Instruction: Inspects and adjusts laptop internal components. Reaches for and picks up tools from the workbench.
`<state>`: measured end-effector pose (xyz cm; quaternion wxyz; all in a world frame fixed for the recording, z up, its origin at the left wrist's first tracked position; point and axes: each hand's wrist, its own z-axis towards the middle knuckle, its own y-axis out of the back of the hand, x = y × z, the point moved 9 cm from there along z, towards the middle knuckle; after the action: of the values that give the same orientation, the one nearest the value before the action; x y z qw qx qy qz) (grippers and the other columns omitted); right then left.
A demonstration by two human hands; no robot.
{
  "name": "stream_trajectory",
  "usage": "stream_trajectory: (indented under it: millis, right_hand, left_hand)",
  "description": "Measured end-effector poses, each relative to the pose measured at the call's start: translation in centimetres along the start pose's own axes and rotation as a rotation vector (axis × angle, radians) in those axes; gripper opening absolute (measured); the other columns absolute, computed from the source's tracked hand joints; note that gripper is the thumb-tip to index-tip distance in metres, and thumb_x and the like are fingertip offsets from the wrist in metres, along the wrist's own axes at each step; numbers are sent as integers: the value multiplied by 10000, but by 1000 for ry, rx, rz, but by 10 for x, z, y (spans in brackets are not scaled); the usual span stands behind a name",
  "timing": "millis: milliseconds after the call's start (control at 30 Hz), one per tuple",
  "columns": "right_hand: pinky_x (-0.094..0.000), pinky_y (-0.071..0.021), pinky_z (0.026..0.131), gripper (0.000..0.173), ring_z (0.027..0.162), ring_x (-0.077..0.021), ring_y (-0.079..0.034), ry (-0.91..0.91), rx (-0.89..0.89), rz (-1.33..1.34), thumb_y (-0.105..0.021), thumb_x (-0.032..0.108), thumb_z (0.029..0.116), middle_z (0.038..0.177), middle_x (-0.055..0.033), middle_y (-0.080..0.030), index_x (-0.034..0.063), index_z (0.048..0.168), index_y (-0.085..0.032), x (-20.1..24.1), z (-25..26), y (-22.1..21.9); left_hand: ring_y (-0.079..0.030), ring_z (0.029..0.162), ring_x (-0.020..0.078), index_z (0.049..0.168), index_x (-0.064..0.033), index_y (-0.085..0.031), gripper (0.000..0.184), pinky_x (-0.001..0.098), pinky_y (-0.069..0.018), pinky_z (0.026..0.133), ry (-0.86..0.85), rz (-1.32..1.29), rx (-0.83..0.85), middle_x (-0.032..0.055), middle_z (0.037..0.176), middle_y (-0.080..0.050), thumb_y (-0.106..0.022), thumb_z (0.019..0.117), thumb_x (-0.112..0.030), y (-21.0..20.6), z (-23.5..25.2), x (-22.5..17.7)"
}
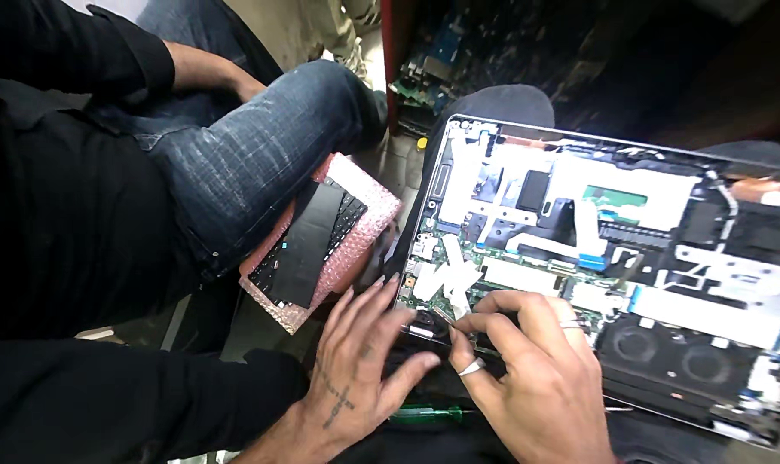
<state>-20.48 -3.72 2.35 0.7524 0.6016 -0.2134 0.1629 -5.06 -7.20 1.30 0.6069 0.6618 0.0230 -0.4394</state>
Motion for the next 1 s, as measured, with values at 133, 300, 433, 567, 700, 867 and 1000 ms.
stream_trajectory:
  millis: [133,300,433,567,700,867,1000]
  right_hand:
    - [-410,-500,722,181,1008,-309,-629,21,-14,-5,-607,220,910,1032,-95,-680,109,863,-742,3,-2,0]
    - [-405,-493,707,179,1003,-318,-628,40,-34,4,-610,204,911,1021,-102,-685,97,864,-746,3,-3,1]
    - [-414,-507,728,187,1015,-320,-631,28,-35,25,-605,207,919,1030,-104,-686,95,864,-744,2,-3,0]
    - [-407,-505,714,174,1028,-315,-631,16,-31,25,-609,204,912,1031,-96,-687,106,859,-742,2,-3,0]
    - [-407,-513,724,164,1029,-327,-631,21,-21,37,-613,192,908,1032,-99,-688,100,861,-740,1,-3,-1]
    - [-398,-511,761,170,1037,-321,-621,22,-20,48,-610,186,912,1031,-93,-686,102,878,-753,-1,-3,-1]
    - [-396,-508,749,172,1039,-317,-621,15,-30,55,-609,187,914,1026,-94,-686,102,880,-755,-1,-4,0]
  left_hand:
    - [-611,1220,160,1380,-69,-486,584,403,-529,1016,309,-187,-46,58,1346,-622,-725,906,-311,-1,16,13]
    - [-531,1318,145,1548,-153,-343,765,384,-504,1032,542,-346,42,36,1487,-514,-706,880,-235,-16,23,18]
    - [-546,1269,156,1460,-188,-490,611,364,-535,965,729,-571,3,46,1447,-503,-697,885,-189,-28,13,24]
    - [-535,1222,172,1341,-183,-619,490,349,-537,909,832,-588,-63,39,1357,-513,-709,859,-206,-31,6,27]
    - [-575,1155,175,1314,-181,-624,473,338,-548,867,864,-596,-80,47,1280,-562,-721,853,-214,-33,3,28]
    - [-609,1106,159,1314,-163,-613,464,316,-562,842,863,-649,-85,49,1241,-585,-723,864,-185,-34,4,28]
    - [-637,1050,147,1307,-155,-618,457,297,-581,810,857,-690,-57,51,1230,-592,-728,864,-149,-33,5,28]
